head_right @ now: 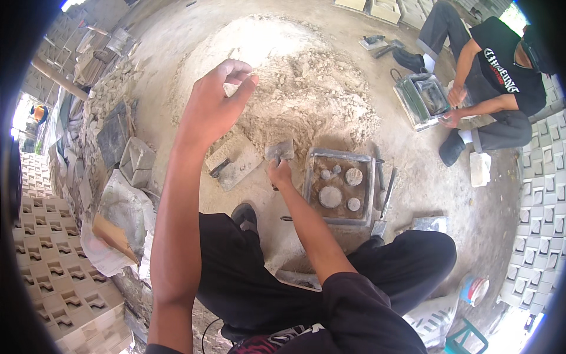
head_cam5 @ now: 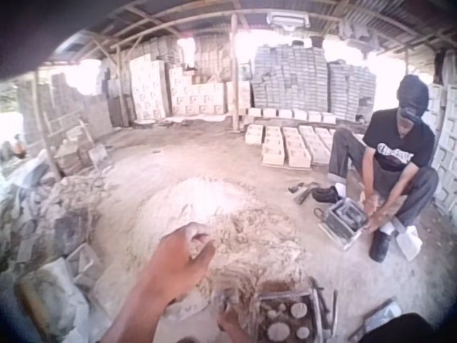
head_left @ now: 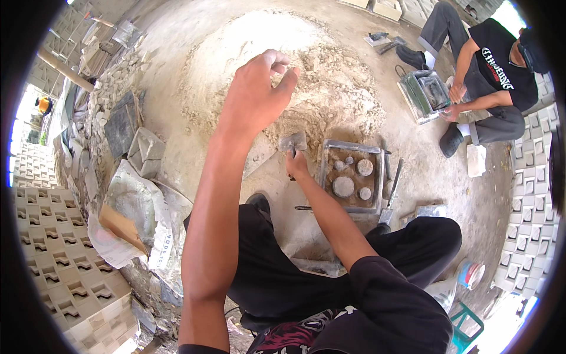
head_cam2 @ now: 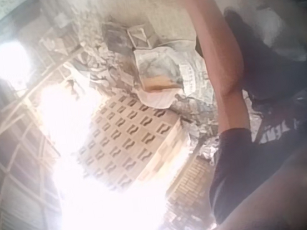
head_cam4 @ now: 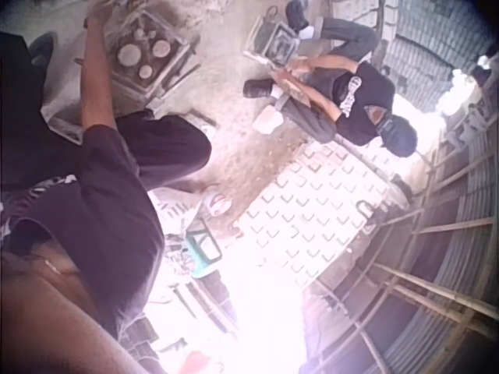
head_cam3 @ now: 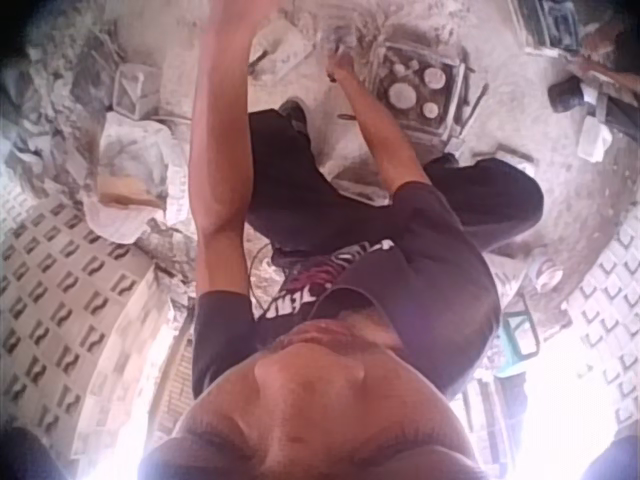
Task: The person uses two different trowels to scoop and press a light-colored sandy mixture into a metal mold frame on the ground, smoothing the surface and packing the material into the circular cutouts within the frame.
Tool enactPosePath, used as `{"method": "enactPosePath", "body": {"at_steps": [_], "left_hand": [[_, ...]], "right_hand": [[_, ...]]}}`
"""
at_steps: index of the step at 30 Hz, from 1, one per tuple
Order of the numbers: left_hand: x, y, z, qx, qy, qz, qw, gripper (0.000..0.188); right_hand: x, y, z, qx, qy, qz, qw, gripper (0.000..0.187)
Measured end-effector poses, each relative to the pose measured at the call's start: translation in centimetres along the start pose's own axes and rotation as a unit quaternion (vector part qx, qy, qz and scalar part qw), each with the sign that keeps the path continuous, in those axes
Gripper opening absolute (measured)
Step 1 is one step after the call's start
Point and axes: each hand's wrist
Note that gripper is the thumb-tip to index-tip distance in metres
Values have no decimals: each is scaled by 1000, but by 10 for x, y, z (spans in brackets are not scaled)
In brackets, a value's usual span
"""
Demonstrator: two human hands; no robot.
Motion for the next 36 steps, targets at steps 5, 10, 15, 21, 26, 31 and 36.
{"method": "enactPosePath", "body": {"at_steps": [5,10,15,21,26,31,36], "left_hand": [[-10,9,-5,-1,-6,-30,1000,36],[3,0,9,-13,8,-14,1000,37],[3,-1,9,-15,-2,-25,1000,37],[-7,2,10,-28,-20,0,999,39],[10,0,25,-52,1,13,999,42],[21,2,38,-65,16,39,997,44],[33,8,56,-92,39,16,995,46]], "right_hand": [[-20,42,-4,-45,7,-4,999,44],[-6,31,-17,35,49,-52,997,45],[-16,43,-41,67,44,-102,992,45],[-39,60,-143,-86,-33,-103,990,43],[-3,47,-264,-130,57,-178,974,45],[22,90,-354,-127,220,-222,941,50],[65,113,-388,-190,320,-215,903,48]]}}
Point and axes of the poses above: each hand's wrist, its own y-axis away from the middle knuckle, its own z-axis out of the palm, x = y × z, and after that the axes turned 15 degrees about y, right-handed
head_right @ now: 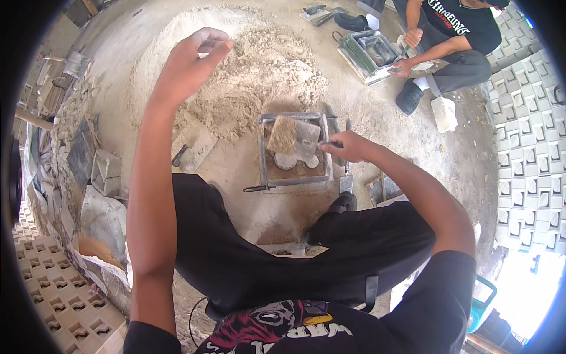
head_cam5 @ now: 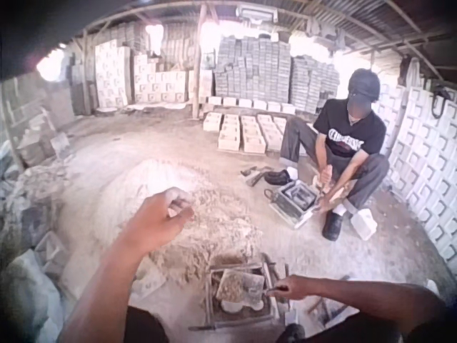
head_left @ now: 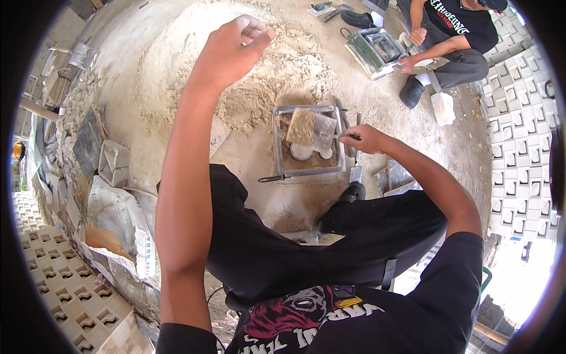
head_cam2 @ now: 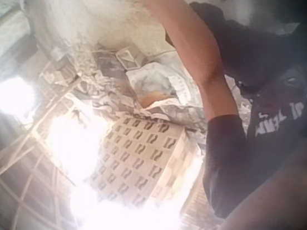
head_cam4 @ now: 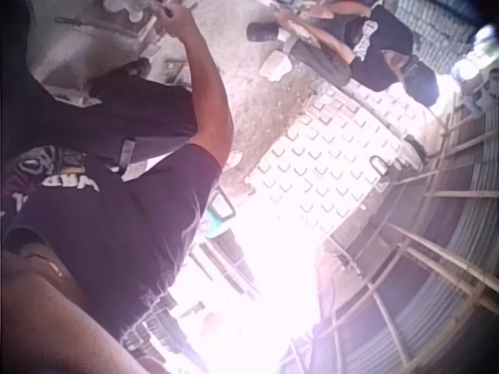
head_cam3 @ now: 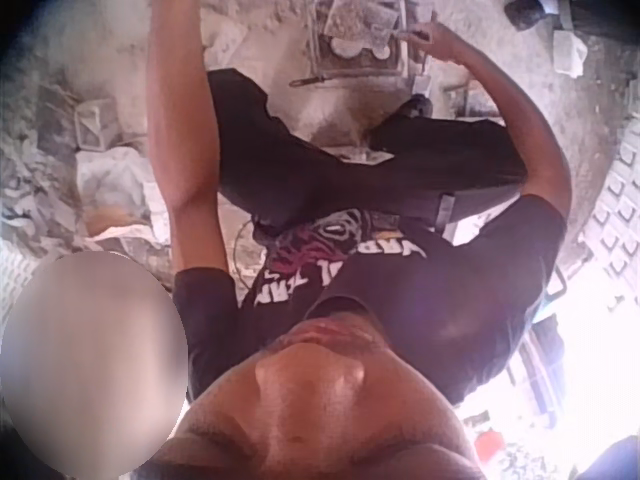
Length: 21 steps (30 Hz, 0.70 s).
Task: The person uses two different trowels to scoop and press a light-colored sandy mixture into a metal mold frame on the ground, smoothing the surface and packing the material into the circular cutouts within the frame.
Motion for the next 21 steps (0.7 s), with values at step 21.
{"method": "enactPosePath", "body": {"at_steps": [21], "left_hand": [[-12,1,-5,-1,-38,-18,999,41]], "right_hand": [[-8,-5,13,-103,141,-69,982,49]]}}
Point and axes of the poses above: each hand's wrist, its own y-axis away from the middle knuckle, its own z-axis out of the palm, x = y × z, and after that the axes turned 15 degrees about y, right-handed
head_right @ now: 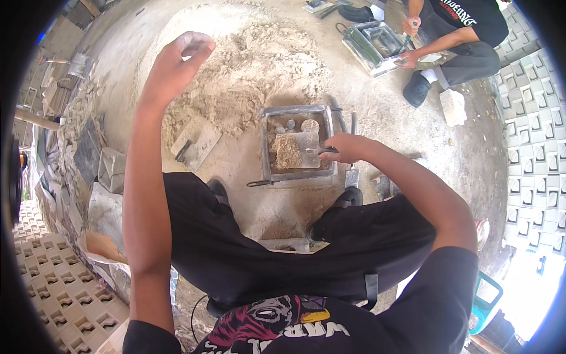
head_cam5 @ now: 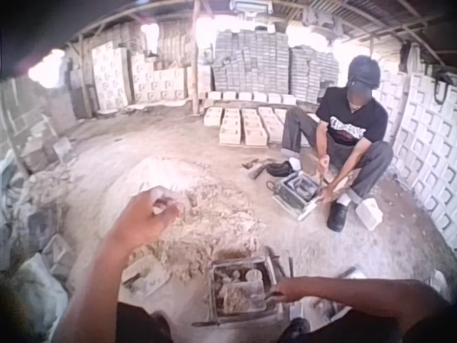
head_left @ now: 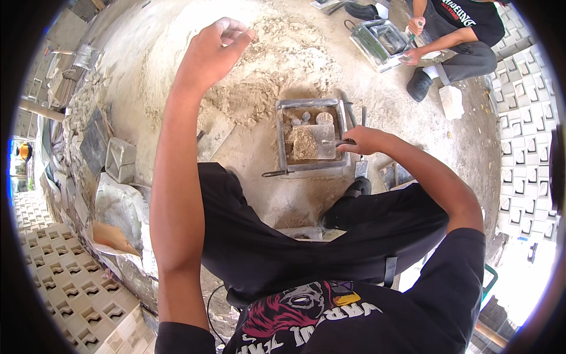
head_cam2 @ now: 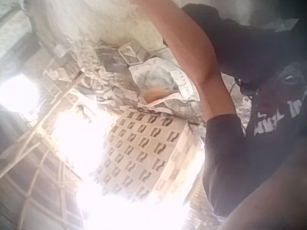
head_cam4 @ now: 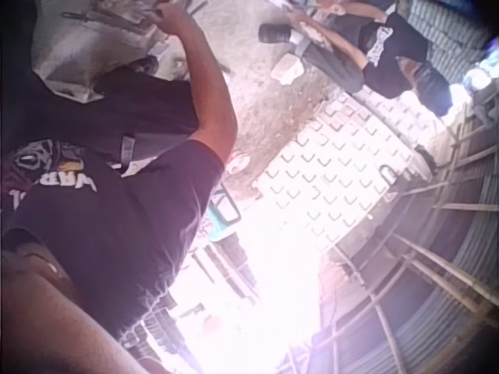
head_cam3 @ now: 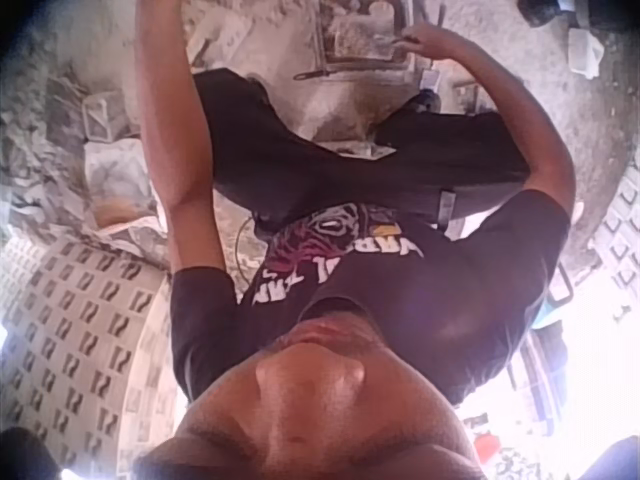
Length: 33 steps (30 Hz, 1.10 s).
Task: The person uses two different trowels to scoop and press a light-colored sandy mixture into a metal mold frame on the ground, smoothing the surface and packing the material into the circular cutouts within the frame.
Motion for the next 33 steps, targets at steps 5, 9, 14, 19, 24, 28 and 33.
{"method": "enactPosePath", "body": {"at_steps": [5,9,14,19,24,28,33], "left_hand": [[-3,1,-3,3,-1,9,1000,42],[2,1,1,1,7,-4,1000,44],[1,-2,2,-2,3,9,1000,45],[8,0,12,-11,15,4,1000,46],[5,-1,18,-4,9,12,1000,45],[2,2,8,-6,6,-5,1000,44],[-3,3,2,-1,-4,16,1000,44]], "right_hand": [[1,2,0,-1,12,0,1000,53],[1,12,-8,-34,0,23,999,53],[21,33,4,17,6,24,1000,50],[11,33,-9,-30,18,50,998,50],[-1,15,-3,23,40,6,999,48],[-19,8,-13,-1,71,12,997,49],[-22,8,-16,-19,83,11,996,48]]}}
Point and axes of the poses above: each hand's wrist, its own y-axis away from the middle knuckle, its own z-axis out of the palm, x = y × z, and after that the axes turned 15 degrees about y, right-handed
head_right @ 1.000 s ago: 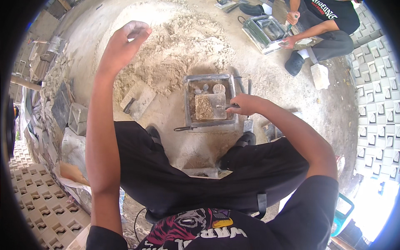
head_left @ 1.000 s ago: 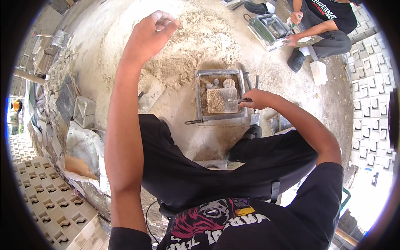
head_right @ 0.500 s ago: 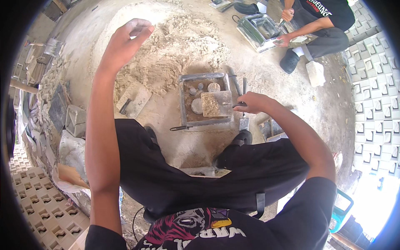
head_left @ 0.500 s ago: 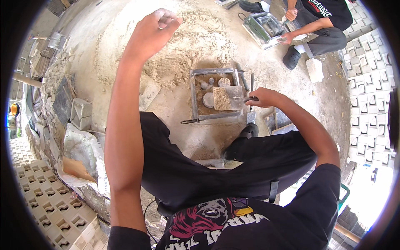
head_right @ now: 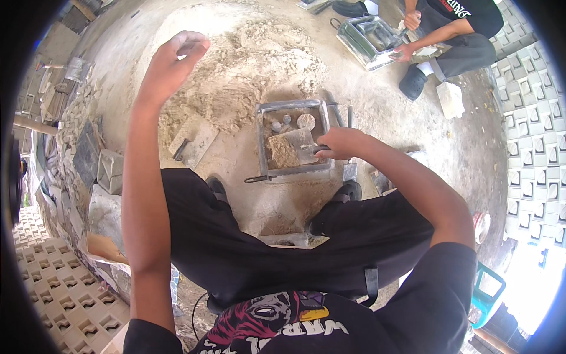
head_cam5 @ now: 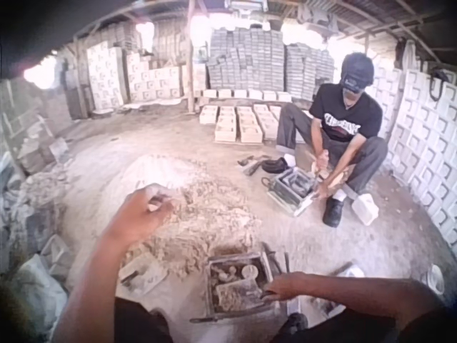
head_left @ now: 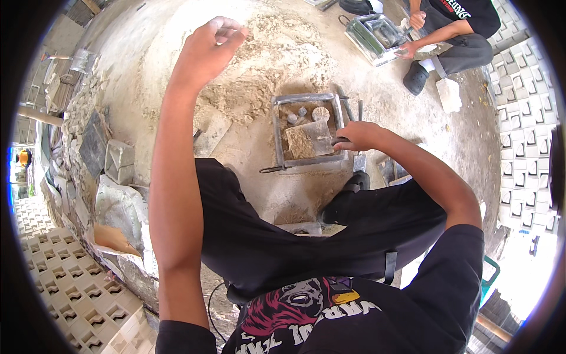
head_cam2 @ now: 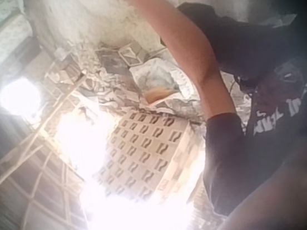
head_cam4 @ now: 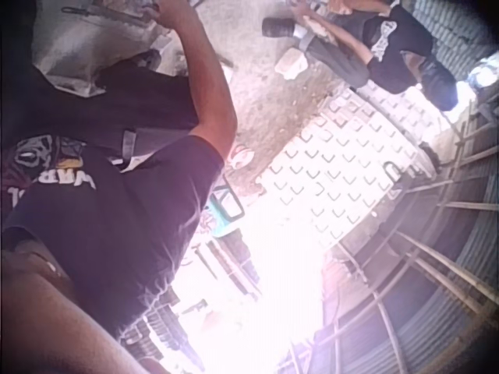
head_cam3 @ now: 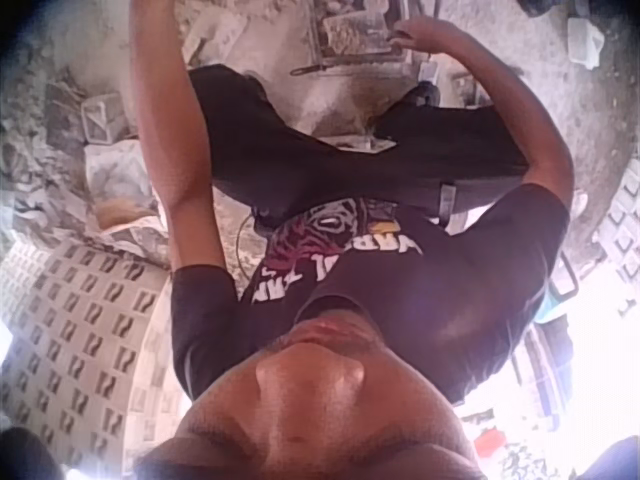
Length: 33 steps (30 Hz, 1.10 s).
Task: The person uses two different trowels to scoop and press a light-colored sandy mixture into a metal mold frame on the ground, smoothing the surface and packing the material into the circular cutouts within the frame.
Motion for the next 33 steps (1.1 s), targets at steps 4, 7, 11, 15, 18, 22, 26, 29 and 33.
{"method": "enactPosePath", "body": {"at_steps": [4,7,11,15,18,22,26,29,33], "left_hand": [[4,4,0,3,2,-5,1000,45],[6,5,1,2,16,-9,1000,46],[0,6,-4,3,12,-6,1000,46],[1,6,-1,9,-4,2,1000,44],[0,6,0,11,-15,13,1000,44],[6,8,3,3,2,-12,1000,45],[3,6,2,-10,-16,10,1000,46],[3,1,4,-25,3,-22,999,46],[-18,-16,5,-72,-22,-32,997,43]], "right_hand": [[-4,0,-2,-14,13,14,1000,44],[4,1,3,-7,23,11,1000,42],[11,6,-10,-24,55,10,998,41],[35,16,-6,-24,126,11,992,39],[42,28,-8,-25,164,20,986,37],[41,37,-11,-23,204,10,979,35],[35,36,-14,1,203,1,979,35],[36,37,-12,38,185,-5,982,35],[34,33,-22,97,125,-11,987,34]]}}
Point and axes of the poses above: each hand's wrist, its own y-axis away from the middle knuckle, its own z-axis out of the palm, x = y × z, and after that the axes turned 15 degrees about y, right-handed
